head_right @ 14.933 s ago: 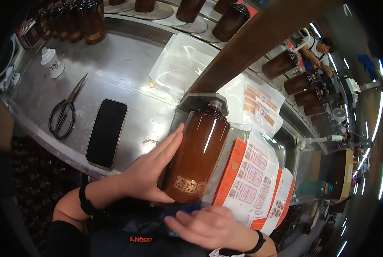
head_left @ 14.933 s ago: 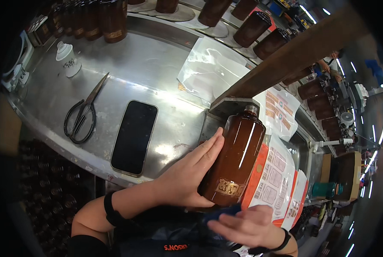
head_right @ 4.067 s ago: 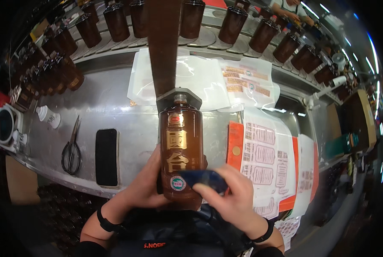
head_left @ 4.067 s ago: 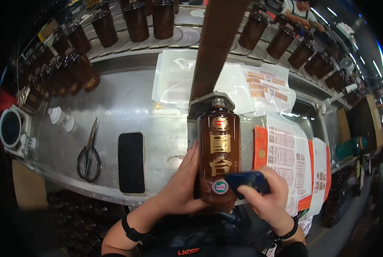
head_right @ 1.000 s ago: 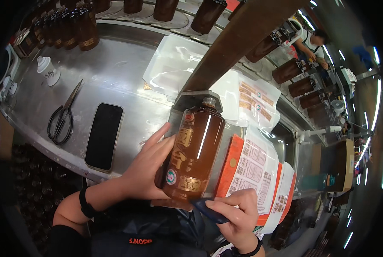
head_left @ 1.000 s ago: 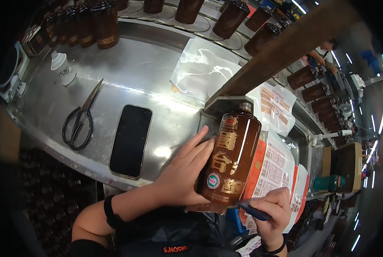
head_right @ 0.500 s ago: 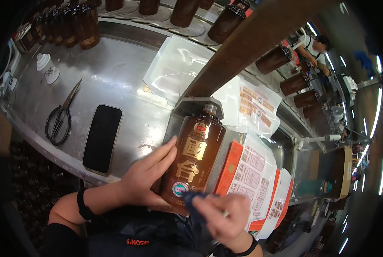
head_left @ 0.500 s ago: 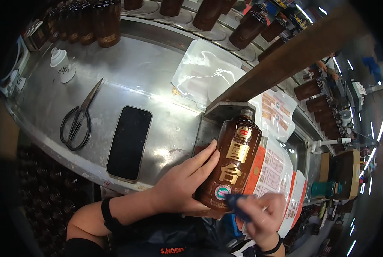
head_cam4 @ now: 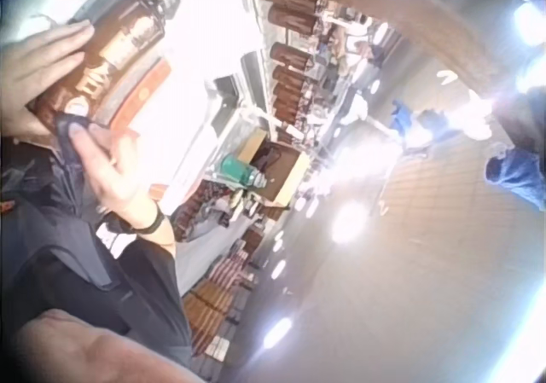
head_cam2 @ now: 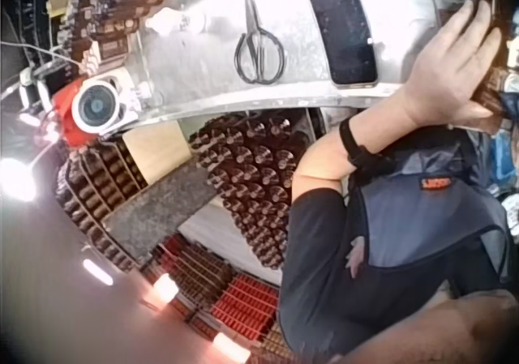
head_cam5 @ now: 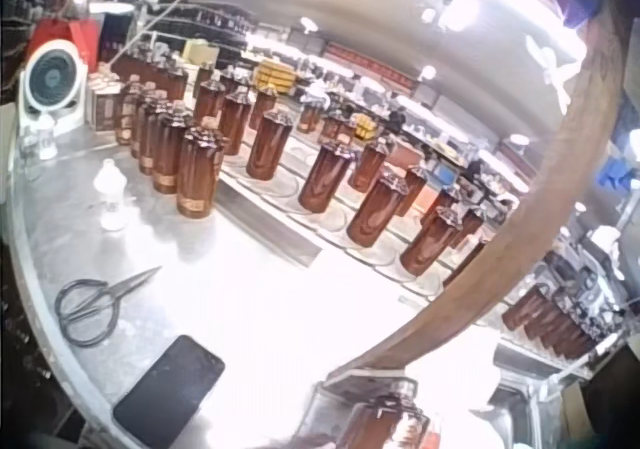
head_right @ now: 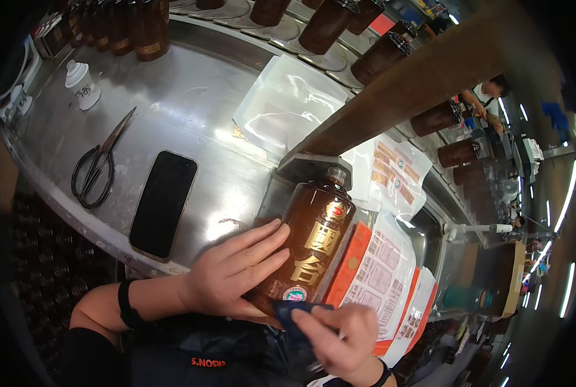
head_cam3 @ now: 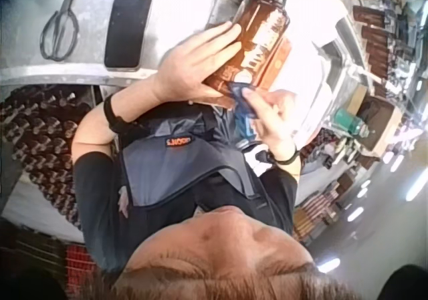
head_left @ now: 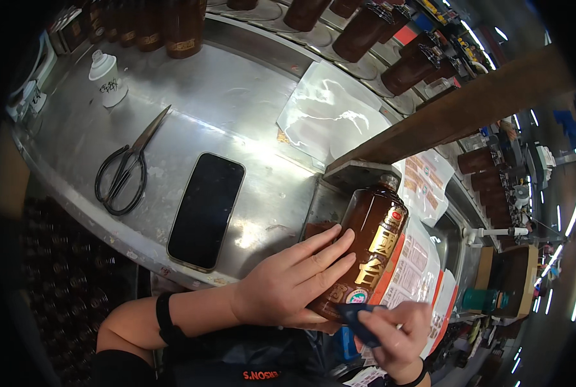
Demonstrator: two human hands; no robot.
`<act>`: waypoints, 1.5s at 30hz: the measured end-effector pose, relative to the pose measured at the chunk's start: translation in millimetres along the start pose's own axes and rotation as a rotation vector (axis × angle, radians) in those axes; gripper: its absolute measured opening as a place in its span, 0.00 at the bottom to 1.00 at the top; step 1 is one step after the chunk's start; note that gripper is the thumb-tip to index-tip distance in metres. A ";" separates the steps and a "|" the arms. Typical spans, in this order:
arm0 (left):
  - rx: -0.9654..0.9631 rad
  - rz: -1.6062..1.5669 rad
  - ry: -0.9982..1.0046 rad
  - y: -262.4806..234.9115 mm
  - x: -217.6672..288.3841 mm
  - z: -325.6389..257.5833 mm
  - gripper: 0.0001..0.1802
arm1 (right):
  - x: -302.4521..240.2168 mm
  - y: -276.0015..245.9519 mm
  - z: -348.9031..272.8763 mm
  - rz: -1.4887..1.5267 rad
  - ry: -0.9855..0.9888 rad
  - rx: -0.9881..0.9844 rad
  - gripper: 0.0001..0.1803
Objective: Applying adhesive labels to brown ceramic bottles and cleaning them with a cloth.
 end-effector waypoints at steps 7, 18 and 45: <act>-0.034 0.059 0.050 -3.5 4.9 -1.0 0.43 | -21.6 1.1 6.7 0.050 -0.082 -0.051 0.21; -0.004 0.054 0.180 1.4 11.9 -8.2 0.47 | 32.4 3.7 22.4 0.375 0.437 -0.038 0.13; -0.133 -0.263 -0.320 10.6 -22.2 -17.4 0.61 | -39.0 -9.4 20.8 -0.128 0.205 -0.166 0.32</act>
Point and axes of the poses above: each hand's wrist, its own z-axis towards the middle knuckle, its own y-axis out of the palm, x = y × z, the point moved 6 cm from there along z, towards the middle knuckle, and after that the axes turned 9 degrees about -z, right-handed, at the moved point
